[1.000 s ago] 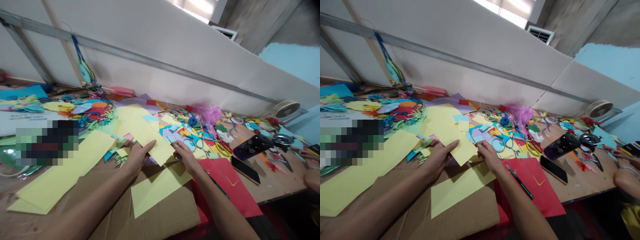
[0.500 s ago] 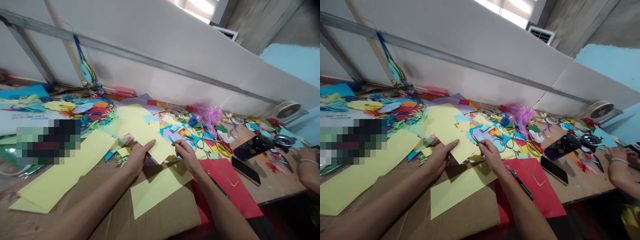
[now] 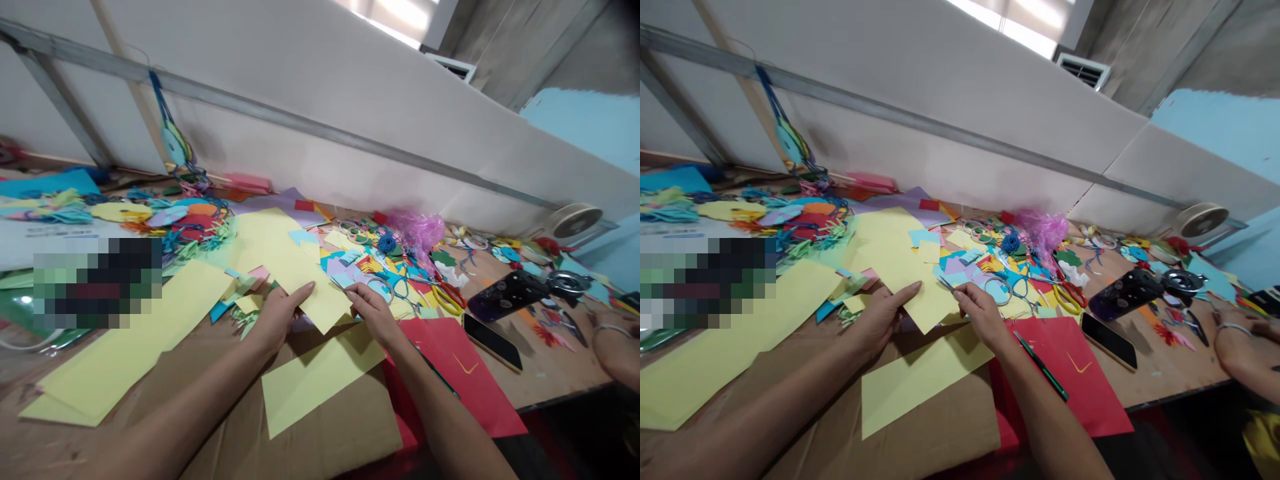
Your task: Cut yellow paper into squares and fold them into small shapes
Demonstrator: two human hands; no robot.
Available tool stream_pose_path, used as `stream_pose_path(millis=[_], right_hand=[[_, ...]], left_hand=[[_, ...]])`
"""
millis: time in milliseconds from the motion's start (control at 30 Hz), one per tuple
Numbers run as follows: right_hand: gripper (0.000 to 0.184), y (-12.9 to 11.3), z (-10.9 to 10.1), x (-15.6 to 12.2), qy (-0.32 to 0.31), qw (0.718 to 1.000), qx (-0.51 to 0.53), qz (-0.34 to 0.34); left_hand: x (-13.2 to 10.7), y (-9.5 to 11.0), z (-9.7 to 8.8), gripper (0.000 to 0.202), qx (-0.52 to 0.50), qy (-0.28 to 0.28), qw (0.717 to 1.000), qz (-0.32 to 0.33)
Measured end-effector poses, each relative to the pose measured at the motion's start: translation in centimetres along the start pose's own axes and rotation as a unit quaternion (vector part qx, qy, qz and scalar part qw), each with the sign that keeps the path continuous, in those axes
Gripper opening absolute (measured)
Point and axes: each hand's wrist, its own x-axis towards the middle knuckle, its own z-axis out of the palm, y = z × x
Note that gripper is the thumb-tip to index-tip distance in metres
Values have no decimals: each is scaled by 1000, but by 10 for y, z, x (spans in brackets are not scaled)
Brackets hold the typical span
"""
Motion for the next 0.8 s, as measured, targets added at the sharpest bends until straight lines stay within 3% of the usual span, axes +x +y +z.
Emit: stream_pose_path(millis=[267,800], right_hand=[[31,1,0,-2,-28,999,27,30],[29,0,1,-1,-7,1000,-15,3]], left_hand=[[-3,-1,0,52,-7,-30,999,-18],[-7,0,3,55,4,-79,997,-22]])
